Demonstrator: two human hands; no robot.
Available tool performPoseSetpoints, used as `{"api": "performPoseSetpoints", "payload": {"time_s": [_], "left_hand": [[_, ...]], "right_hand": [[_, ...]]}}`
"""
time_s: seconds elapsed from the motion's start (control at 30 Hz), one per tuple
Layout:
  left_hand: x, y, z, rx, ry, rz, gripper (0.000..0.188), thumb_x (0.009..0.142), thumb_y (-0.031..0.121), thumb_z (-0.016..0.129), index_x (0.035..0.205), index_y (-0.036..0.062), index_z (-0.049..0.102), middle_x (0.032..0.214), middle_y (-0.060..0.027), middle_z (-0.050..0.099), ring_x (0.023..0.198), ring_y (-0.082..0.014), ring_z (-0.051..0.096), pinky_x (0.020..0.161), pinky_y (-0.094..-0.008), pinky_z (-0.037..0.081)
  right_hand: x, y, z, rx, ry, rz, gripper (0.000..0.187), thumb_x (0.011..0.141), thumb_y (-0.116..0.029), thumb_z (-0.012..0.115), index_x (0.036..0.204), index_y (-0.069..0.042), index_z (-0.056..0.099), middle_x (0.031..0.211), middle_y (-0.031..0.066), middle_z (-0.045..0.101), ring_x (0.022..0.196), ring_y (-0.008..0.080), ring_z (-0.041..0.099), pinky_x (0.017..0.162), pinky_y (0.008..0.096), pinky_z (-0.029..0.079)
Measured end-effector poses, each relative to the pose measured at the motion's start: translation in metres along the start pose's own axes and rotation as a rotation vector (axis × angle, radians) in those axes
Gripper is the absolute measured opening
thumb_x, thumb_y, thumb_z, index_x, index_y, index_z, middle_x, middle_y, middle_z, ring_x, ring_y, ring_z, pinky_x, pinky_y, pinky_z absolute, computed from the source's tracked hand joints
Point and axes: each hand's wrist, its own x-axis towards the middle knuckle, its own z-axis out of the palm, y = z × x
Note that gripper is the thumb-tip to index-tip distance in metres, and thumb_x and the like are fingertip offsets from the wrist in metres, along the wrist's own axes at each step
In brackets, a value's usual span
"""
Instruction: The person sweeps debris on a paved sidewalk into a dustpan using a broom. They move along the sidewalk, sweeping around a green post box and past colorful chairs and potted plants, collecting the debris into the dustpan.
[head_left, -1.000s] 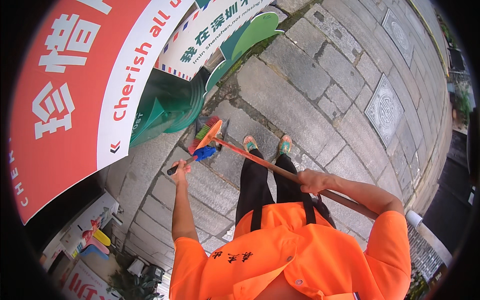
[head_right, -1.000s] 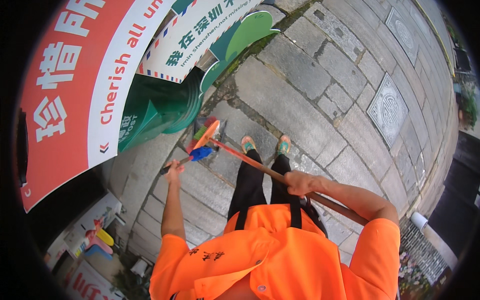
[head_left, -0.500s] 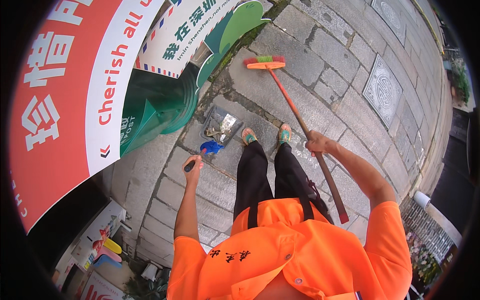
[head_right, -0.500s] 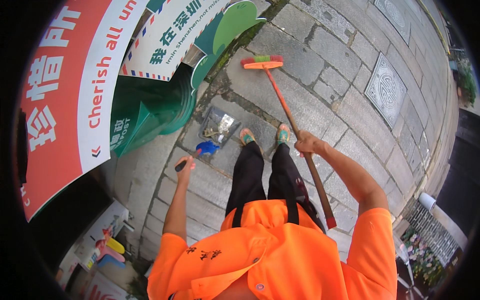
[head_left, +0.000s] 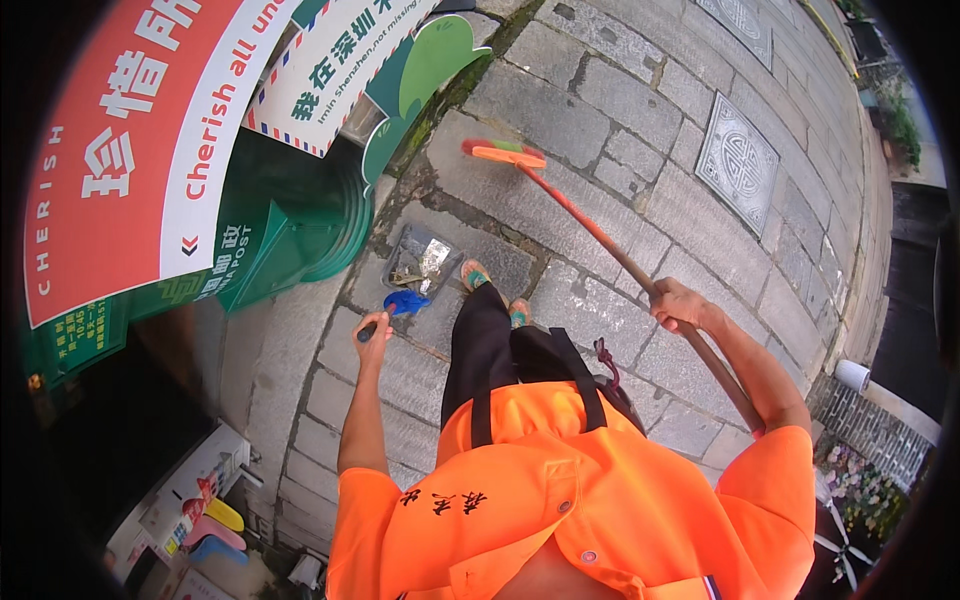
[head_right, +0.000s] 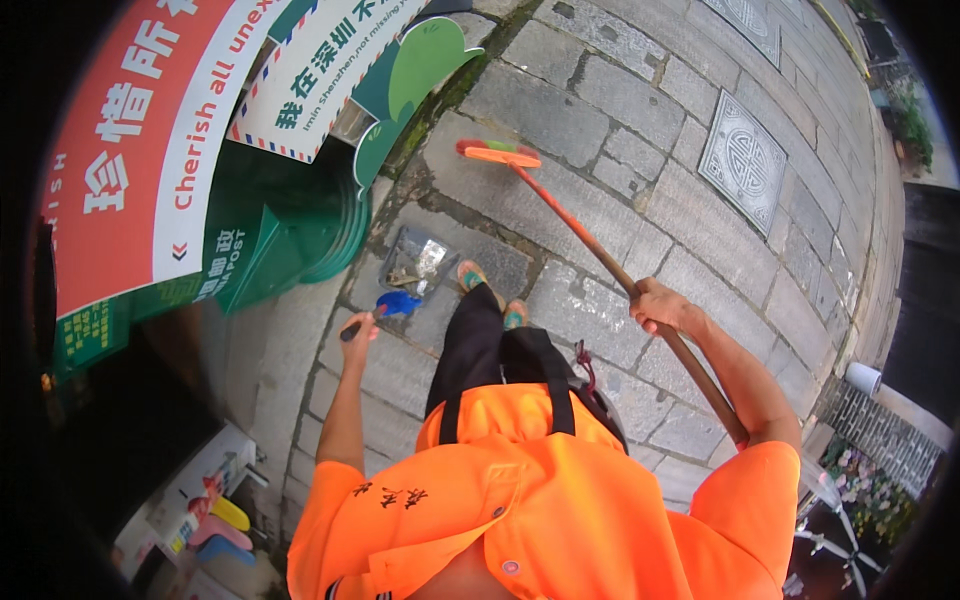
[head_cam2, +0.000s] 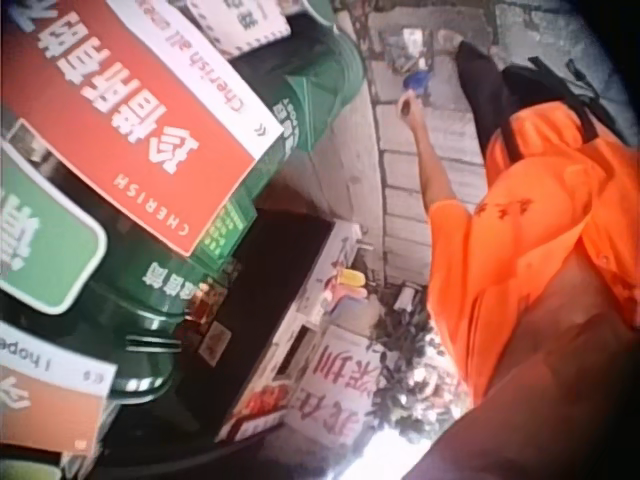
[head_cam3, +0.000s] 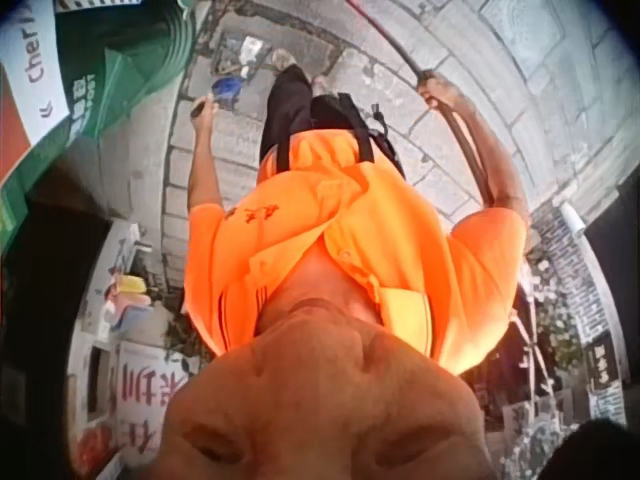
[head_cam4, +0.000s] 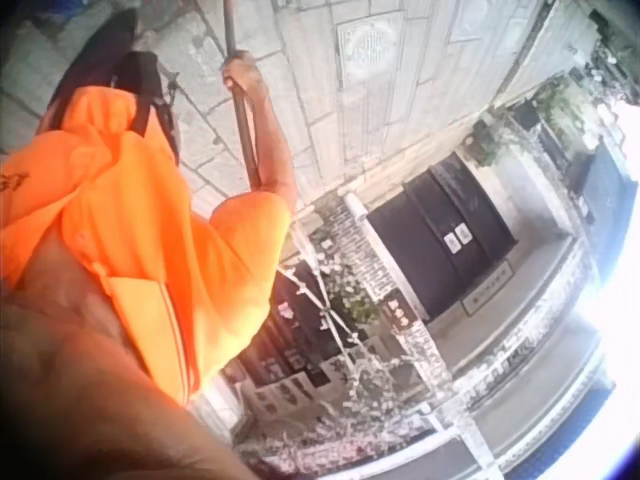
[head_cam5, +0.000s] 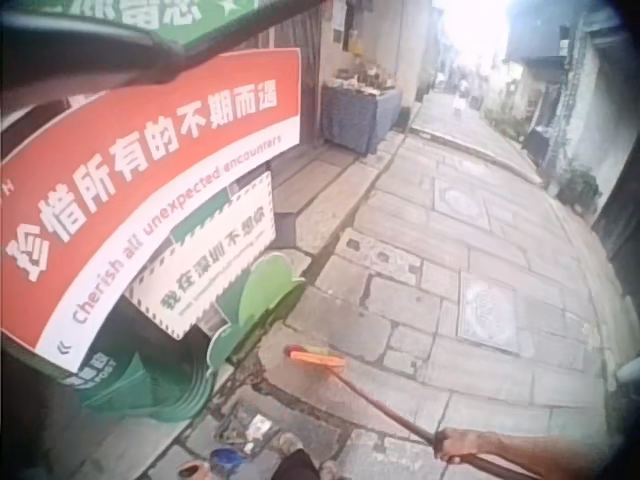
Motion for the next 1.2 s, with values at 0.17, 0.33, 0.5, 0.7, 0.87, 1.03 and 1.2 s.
{"api": "performPoseSetpoints", "payload": {"time_s": [0.17, 0.33, 0.5, 0.7, 0.87, 1.03, 1.2], "left_hand": [[-0.031, 0.000, 0.004, 0.005, -0.045, 0.007, 0.017, 0.079, 0.017, 0.063, 0.074, 0.0016, 0.059, 0.070, -0.0035, 0.058, 0.058, -0.0106, 0.056, 0.050, -0.0221, 0.046], [-0.039, -0.016, 0.028, 0.019, -0.157, 0.017, 0.016, 0.078, 0.015, 0.065, 0.072, 0.0014, 0.059, 0.074, -0.0044, 0.059, 0.058, -0.0109, 0.057, 0.050, -0.0229, 0.048], [-0.031, -0.039, 0.048, 0.023, -0.197, -0.087, 0.016, 0.077, 0.015, 0.065, 0.073, 0.0005, 0.059, 0.076, -0.0059, 0.059, 0.057, -0.0113, 0.057, 0.050, -0.0224, 0.048], [-0.038, -0.038, 0.027, 0.005, -0.114, -0.035, 0.015, 0.079, 0.014, 0.062, 0.074, 0.0001, 0.059, 0.073, -0.0069, 0.059, 0.057, -0.0117, 0.057, 0.050, -0.0226, 0.048], [-0.045, -0.046, -0.033, -0.048, -0.022, -0.061, 0.018, 0.082, 0.018, 0.059, 0.077, -0.0003, 0.057, 0.076, -0.0081, 0.059, 0.057, -0.0129, 0.057, 0.051, -0.0232, 0.048], [-0.042, -0.053, -0.100, -0.137, 0.107, -0.101, 0.018, 0.083, 0.018, 0.058, 0.081, 0.0007, 0.055, 0.079, -0.0092, 0.059, 0.058, -0.0141, 0.058, 0.052, -0.0239, 0.049], [-0.024, -0.074, -0.163, -0.116, 0.210, -0.121, 0.018, 0.083, 0.018, 0.057, 0.080, 0.0008, 0.055, 0.080, -0.0096, 0.059, 0.058, -0.0149, 0.058, 0.053, -0.0248, 0.050]], "right_hand": [[0.022, 0.029, -0.026, 0.093, 0.250, -0.048, 0.010, 0.071, -0.003, 0.053, 0.073, 0.002, 0.045, 0.054, 0.0068, 0.047, 0.036, 0.0125, 0.045, 0.031, 0.0271, 0.034], [0.053, 0.125, 0.025, 0.085, 0.092, -0.009, 0.011, 0.072, -0.005, 0.052, 0.070, 0.003, 0.046, 0.055, 0.0076, 0.049, 0.040, 0.0141, 0.048, 0.034, 0.0285, 0.036], [0.004, 0.163, 0.117, 0.224, -0.253, 0.034, 0.012, 0.071, -0.006, 0.052, 0.074, 0.003, 0.047, 0.053, 0.0070, 0.048, 0.039, 0.0128, 0.047, 0.036, 0.0282, 0.036], [-0.044, 0.120, 0.096, 0.132, -0.204, -0.096, 0.010, 0.070, -0.004, 0.052, 0.071, 0.003, 0.045, 0.052, 0.0067, 0.047, 0.037, 0.0121, 0.045, 0.034, 0.0275, 0.033], [0.035, 0.015, 0.076, -0.068, 0.164, -0.262, 0.010, 0.068, -0.004, 0.050, 0.065, 0.006, 0.047, 0.055, 0.0080, 0.050, 0.039, 0.0130, 0.048, 0.036, 0.0273, 0.036], [0.124, -0.068, 0.102, -0.331, 0.245, -0.372, 0.016, 0.064, -0.006, 0.050, 0.052, 0.002, 0.045, 0.048, 0.0071, 0.049, 0.038, 0.0137, 0.049, 0.035, 0.0289, 0.035], [0.133, -0.069, 0.245, -0.523, 0.078, -0.212, 0.021, 0.075, -0.009, 0.044, 0.075, 0.009, 0.054, 0.067, 0.0196, 0.060, 0.055, 0.0269, 0.062, 0.044, 0.0363, 0.051]]}}
